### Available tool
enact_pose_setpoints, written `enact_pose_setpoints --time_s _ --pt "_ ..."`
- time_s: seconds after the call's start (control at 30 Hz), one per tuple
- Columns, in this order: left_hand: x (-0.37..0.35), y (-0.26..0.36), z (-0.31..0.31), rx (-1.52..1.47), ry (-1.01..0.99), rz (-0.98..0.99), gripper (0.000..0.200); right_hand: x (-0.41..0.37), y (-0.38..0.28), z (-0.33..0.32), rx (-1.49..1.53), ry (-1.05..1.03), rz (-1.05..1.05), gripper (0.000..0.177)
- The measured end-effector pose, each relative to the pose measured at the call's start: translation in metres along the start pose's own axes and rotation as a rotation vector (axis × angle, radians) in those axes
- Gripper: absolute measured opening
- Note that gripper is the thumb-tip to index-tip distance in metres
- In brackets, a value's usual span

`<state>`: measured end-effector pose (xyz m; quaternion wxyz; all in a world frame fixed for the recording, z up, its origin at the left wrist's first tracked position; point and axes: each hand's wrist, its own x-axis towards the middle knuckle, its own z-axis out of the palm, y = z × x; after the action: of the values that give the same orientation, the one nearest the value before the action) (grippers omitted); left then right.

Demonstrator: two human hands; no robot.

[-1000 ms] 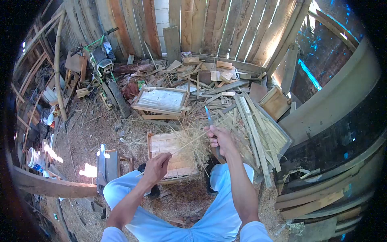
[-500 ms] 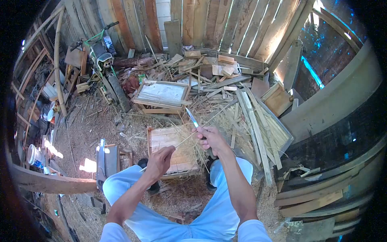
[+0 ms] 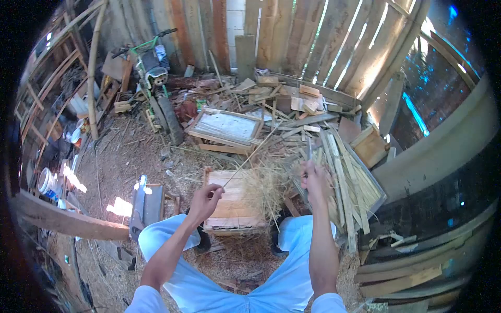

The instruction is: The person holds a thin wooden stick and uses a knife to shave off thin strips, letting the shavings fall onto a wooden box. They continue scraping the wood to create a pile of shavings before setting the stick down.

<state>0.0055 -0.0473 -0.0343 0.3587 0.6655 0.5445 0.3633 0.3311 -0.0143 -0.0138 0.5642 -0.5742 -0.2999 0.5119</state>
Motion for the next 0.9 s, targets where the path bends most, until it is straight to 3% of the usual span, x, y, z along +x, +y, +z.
enact_pose_setpoints --time_s 0.07,0.1,0.17,0.2,0.33,0.47,0.53,0.63,0.73,0.77,0.8,0.83,0.9 --pt "0.006 0.014 -0.007 -0.350 -0.101 -0.296 0.022 -0.013 0.003 0.028 -0.055 -0.090 0.020 0.035" --pt "0.010 0.014 -0.005 -0.350 -0.084 -0.301 0.022 -0.016 0.010 0.040 -0.058 -0.107 0.022 0.035" --pt "0.014 0.009 0.003 -0.678 -0.144 -0.273 0.022 -0.020 0.026 0.055 -0.188 -0.226 -0.114 0.037" --pt "0.015 0.010 0.005 -0.703 -0.143 -0.246 0.023 -0.027 0.025 0.062 -0.322 -0.251 -0.262 0.035" --pt "0.016 0.018 0.006 -0.790 -0.144 -0.259 0.024 -0.048 0.014 0.081 -0.290 -0.342 -0.230 0.030" --pt "0.018 0.021 0.006 -0.841 -0.168 -0.310 0.025 -0.053 0.014 0.091 -0.248 -0.255 -0.240 0.026" --pt "0.018 0.021 0.007 -0.863 -0.180 -0.322 0.025 -0.044 0.023 0.091 -0.390 -0.292 -0.529 0.027" --pt "0.018 0.022 0.007 -0.947 -0.218 -0.334 0.025 -0.048 0.016 0.091 -0.609 -0.272 -0.603 0.028" --pt "0.020 0.018 0.011 -1.006 -0.262 -0.331 0.025 -0.038 0.034 0.094 -0.504 -0.265 -0.665 0.027" --pt "0.023 0.012 0.017 -0.934 -0.221 -0.236 0.025 -0.037 0.038 0.093 -0.503 -0.269 -0.665 0.027" --pt "0.024 0.009 0.021 -0.860 -0.177 -0.143 0.024 -0.041 0.037 0.095 -0.468 -0.278 -0.537 0.029" --pt "0.025 0.006 0.022 -0.858 -0.171 -0.144 0.024 -0.044 0.037 0.096 -0.433 -0.286 -0.407 0.031" --pt "0.030 0.000 0.024 -0.864 -0.107 -0.132 0.020 -0.047 0.044 0.098 -0.460 -0.329 -0.381 0.032"
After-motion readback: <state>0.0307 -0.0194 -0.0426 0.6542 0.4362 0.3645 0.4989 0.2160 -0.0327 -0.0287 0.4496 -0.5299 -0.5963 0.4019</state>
